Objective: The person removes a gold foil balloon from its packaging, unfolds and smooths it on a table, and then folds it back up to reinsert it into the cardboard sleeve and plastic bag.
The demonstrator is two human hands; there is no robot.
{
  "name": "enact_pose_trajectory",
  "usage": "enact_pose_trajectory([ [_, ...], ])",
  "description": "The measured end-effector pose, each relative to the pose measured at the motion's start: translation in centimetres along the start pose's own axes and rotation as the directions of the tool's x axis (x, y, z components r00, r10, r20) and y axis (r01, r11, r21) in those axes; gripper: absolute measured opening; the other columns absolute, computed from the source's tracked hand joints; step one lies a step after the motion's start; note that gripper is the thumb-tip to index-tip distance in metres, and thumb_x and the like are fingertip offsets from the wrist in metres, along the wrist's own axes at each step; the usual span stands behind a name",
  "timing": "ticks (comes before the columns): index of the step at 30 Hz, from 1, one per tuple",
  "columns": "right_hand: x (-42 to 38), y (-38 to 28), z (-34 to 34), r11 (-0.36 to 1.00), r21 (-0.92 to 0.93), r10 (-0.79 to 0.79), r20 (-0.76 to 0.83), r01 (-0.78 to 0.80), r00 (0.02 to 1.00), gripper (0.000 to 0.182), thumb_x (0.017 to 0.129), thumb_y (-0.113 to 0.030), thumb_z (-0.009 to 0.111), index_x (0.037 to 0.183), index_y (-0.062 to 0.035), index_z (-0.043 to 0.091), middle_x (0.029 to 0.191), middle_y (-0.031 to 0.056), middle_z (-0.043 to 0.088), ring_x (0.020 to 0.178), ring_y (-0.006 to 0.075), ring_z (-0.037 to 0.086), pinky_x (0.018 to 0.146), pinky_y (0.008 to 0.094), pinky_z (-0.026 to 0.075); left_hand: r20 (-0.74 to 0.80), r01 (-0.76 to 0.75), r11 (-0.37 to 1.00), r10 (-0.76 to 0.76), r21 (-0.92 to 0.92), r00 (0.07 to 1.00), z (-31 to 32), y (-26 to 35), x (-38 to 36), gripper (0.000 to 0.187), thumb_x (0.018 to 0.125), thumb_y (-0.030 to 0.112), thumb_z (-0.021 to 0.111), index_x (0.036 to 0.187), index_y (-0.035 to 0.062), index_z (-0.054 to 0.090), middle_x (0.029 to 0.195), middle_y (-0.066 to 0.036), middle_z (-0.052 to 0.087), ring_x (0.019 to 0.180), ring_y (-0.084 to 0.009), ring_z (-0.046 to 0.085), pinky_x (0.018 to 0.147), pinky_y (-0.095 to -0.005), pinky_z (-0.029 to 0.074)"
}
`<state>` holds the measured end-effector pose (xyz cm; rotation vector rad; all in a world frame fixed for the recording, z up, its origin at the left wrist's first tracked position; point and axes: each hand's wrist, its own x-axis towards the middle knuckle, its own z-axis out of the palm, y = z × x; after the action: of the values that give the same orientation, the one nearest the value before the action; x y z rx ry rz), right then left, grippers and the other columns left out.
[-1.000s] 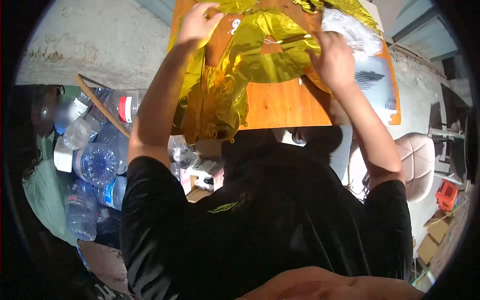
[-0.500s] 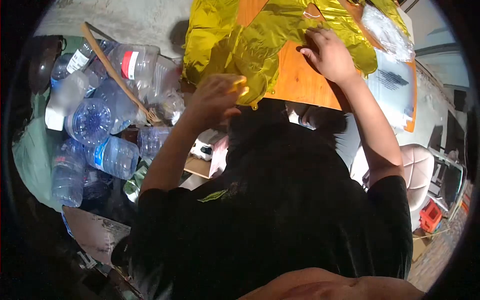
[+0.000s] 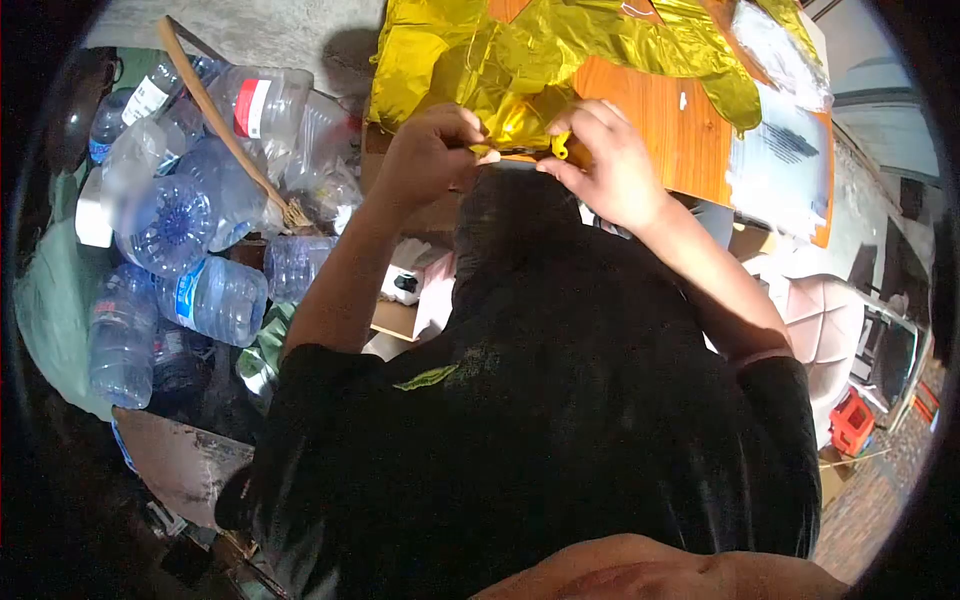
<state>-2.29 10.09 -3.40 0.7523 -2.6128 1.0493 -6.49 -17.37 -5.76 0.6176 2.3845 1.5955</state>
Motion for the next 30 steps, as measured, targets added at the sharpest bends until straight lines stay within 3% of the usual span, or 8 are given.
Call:
enact_pose_trajectory([
  [3,-0.1,0.3,1.3,1.000,-0.015,0.001,0.048,0.000,0.999,0.036,0.077,-0.022,0.087,0.101,-0.0050,0.065,0.100,0.0137,0.065,0.099,0.0373,0.062,0.089,0.0454,0.052,0.006,0.129,0.958,-0.131,-0.255,0.991,0.4,0.4,0.4,0.015,0.087,0.008,0.081,0.091,-0.0022,0.070,0.087,-0.002,0.068,0.081,-0.0078,0.062,0.074,-0.0249,0.052],
  [5,-0.2,0.3,1.5,1.000,-0.010,-0.003,0.075,0.003,0.997,0.039,0.077,-0.025,0.087,0.103,-0.0053,0.067,0.103,0.0122,0.066,0.099,0.0366,0.062,0.089,0.0444,0.052,-0.100,0.258,0.966,-0.259,-0.026,0.961,0.0,1.2,0.7,0.019,0.090,0.014,0.081,0.090,-0.0012,0.070,0.080,0.001,0.066,0.076,-0.0066,0.060,0.072,-0.0237,0.050],
  [11,0.0,0.5,2.2,0.978,-0.046,-0.200,0.098,0.205,0.975,0.052,0.074,-0.029,0.088,0.117,-0.0062,0.070,0.109,0.0128,0.068,0.104,0.0354,0.062,0.091,0.0448,0.052,-0.066,0.255,0.967,-0.253,0.017,0.965,0.1,-0.4,1.1,0.019,0.092,0.016,0.078,0.092,-0.0016,0.070,0.082,-0.003,0.070,0.076,-0.0081,0.062,0.072,-0.0253,0.052],
  [16,2.7,-0.9,3.1,0.991,-0.126,-0.090,-0.373,0.045,0.924,0.027,0.082,-0.021,0.084,0.104,-0.0063,0.076,0.107,0.0117,0.072,0.101,0.0326,0.065,0.087,0.0430,0.054,-0.079,0.130,0.991,-0.132,-0.032,0.988,0.4,-2.5,1.4,0.015,0.088,0.008,0.081,0.091,-0.0019,0.070,0.092,-0.007,0.074,0.082,-0.0116,0.068,0.080,-0.0271,0.056],
  [19,3.3,1.2,3.1,0.997,0.065,-0.028,-0.038,0.030,0.999,0.015,0.087,-0.015,0.080,0.097,-0.0045,0.076,0.095,0.0105,0.074,0.093,0.0294,0.068,0.082,0.0406,0.055,-0.058,0.232,0.970,-0.237,-0.079,0.970,0.3,-2.1,1.3,0.021,0.084,0.007,0.083,0.099,-0.0022,0.070,0.092,-0.006,0.074,0.084,-0.0104,0.067,0.079,-0.0280,0.055],
  [25,4.3,0.7,3.5,0.961,0.243,0.150,-0.071,-0.129,0.986,0.012,0.093,-0.012,0.076,0.098,-0.0020,0.074,0.089,0.0112,0.071,0.083,0.0245,0.069,0.076,0.0354,0.054,-0.150,0.154,0.987,-0.158,-0.034,0.976,-0.5,0.6,-0.1,0.022,0.089,0.013,0.081,0.102,-0.0023,0.072,0.094,-0.007,0.075,0.086,-0.0106,0.068,0.078,-0.0287,0.055],
  [27,4.5,0.8,3.6,0.955,0.258,0.173,-0.087,-0.146,0.981,0.012,0.094,-0.012,0.075,0.099,-0.0018,0.074,0.090,0.0114,0.071,0.082,0.0240,0.069,0.076,0.0345,0.055,-0.255,0.006,0.985,0.039,0.174,0.966,-1.2,0.7,-0.4,0.023,0.092,0.017,0.079,0.102,-0.0024,0.073,0.092,-0.007,0.076,0.083,-0.0116,0.069,0.076,-0.0286,0.056],
  [30,5.3,0.0,3.3,0.970,0.208,0.146,-0.081,-0.127,0.986,0.015,0.091,-0.014,0.077,0.101,-0.0029,0.074,0.093,0.0111,0.072,0.088,0.0263,0.069,0.081,0.0365,0.055,-0.282,0.140,0.985,-0.107,0.097,0.953,-1.7,1.3,-1.2,0.022,0.092,0.016,0.079,0.101,-0.0026,0.074,0.090,-0.009,0.076,0.081,-0.0133,0.071,0.074,-0.0289,0.056],
])
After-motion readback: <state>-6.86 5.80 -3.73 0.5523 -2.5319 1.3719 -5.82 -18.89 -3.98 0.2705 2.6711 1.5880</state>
